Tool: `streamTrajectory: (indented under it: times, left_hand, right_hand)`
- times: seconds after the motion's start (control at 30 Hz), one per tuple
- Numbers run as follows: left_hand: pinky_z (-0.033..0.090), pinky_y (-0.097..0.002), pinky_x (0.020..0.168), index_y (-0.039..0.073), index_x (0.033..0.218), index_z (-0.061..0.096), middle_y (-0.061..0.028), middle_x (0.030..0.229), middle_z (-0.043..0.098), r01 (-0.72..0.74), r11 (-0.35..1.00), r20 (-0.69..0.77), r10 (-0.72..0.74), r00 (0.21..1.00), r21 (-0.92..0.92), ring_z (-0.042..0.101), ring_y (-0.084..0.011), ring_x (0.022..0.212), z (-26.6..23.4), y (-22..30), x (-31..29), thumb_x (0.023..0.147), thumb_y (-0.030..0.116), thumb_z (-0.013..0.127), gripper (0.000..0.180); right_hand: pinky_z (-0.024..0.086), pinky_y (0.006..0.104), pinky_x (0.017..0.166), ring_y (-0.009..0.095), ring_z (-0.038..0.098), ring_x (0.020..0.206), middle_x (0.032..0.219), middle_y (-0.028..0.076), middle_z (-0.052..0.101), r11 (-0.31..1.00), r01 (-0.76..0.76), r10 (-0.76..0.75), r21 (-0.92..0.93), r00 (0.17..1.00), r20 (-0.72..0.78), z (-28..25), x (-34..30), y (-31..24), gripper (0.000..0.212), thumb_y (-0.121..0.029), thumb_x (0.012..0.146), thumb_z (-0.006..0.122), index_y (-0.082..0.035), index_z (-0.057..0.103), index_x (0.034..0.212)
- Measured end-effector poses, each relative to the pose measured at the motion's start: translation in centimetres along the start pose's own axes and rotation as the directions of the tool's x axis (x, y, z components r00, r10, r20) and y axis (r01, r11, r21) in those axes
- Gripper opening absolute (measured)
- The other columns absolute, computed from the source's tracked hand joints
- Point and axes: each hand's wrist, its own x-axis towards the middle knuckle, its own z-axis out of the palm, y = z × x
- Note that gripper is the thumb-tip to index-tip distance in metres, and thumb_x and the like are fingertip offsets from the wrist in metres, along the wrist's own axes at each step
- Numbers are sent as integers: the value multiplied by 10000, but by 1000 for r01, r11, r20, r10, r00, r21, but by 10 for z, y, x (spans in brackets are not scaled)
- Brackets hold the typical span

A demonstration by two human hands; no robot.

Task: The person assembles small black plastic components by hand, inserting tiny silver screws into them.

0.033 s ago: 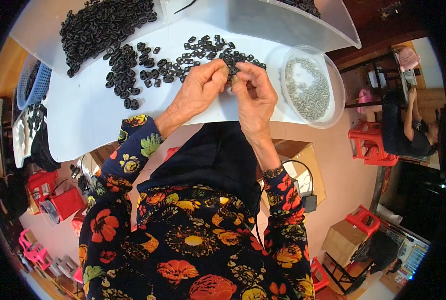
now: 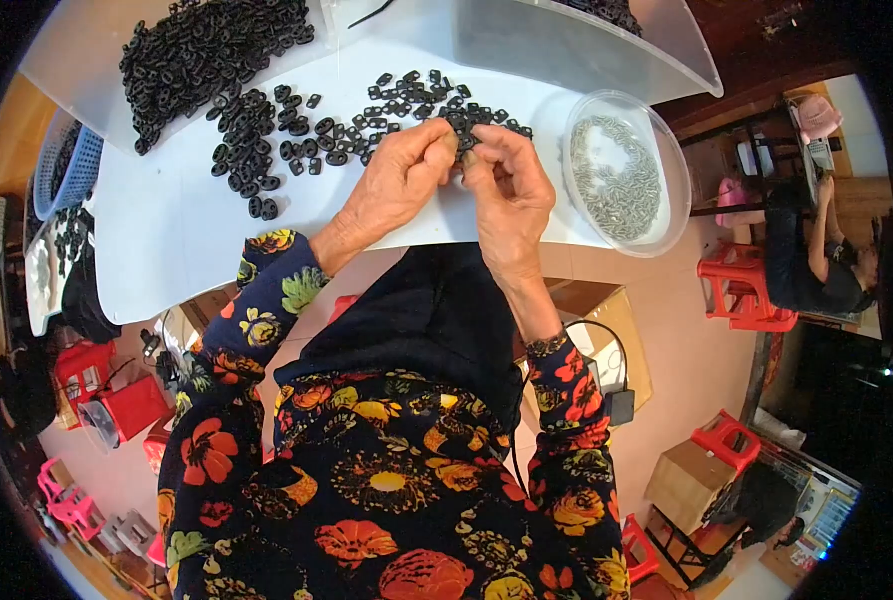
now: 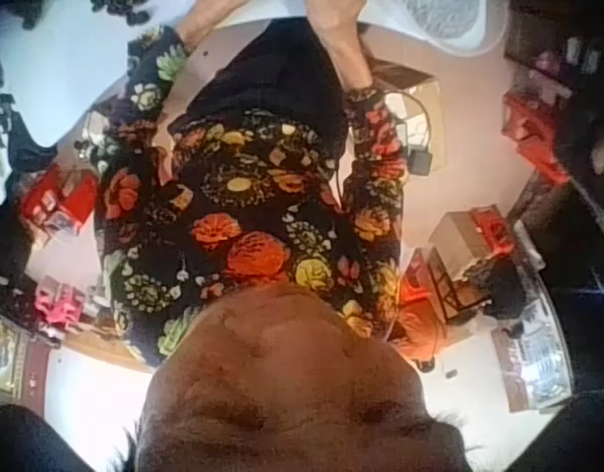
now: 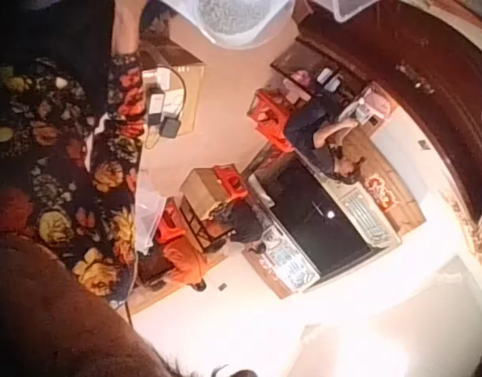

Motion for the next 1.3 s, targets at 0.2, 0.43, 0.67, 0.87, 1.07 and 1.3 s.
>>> streamTrajectory:
  times: [0.2,0.43,0.67,0.87,1.07,1.3]
  left_hand:
    - [407,-276,538,-2,753,485,-40,597,487,18,1000,24,-18,1000,-1,471,-119,567,-1,-1,2,911,191,420,258]
    - [404,-281,534,-7,730,472,-38,592,468,48,999,63,-47,997,-22,455,-118,563,-5,-1,2,902,204,415,278]
    - [395,-300,527,-9,737,442,-55,589,433,3,999,91,-6,996,36,425,-126,560,-5,2,0,893,209,409,271]
    - [386,-320,523,-7,733,414,-74,589,413,-12,998,86,6,996,69,410,-144,553,-3,1,0,891,200,403,261]
    - [386,-331,535,-12,747,406,-87,599,422,5,998,89,-9,996,55,402,-158,558,-2,-2,-1,899,206,403,266]
    - [390,-325,545,-12,750,410,-85,606,426,-20,993,106,7,994,115,413,-155,567,-6,2,0,907,207,406,270]
  right_hand:
    - [437,189,668,42,493,736,832,-14,554,999,-41,40,6,996,79,-7,2,-3,263,48,835,590,-32,597,1086]
    - [459,203,667,45,500,709,774,-24,535,999,-25,32,-33,970,240,-14,4,-6,314,52,791,648,-6,599,1096]
    - [495,231,657,53,524,706,771,8,561,986,70,-30,-154,969,245,-14,6,-1,300,49,760,677,15,591,1045]
    - [489,232,649,65,524,694,772,15,559,976,131,-82,-176,961,263,-15,6,0,278,53,763,664,14,586,1028]
    - [484,228,624,66,517,674,758,15,554,961,174,-116,-218,960,253,-16,6,3,274,34,758,679,10,588,1016]
    - [481,226,616,61,518,676,758,6,554,973,136,-83,-186,961,264,-16,8,4,270,24,760,691,9,594,1012]
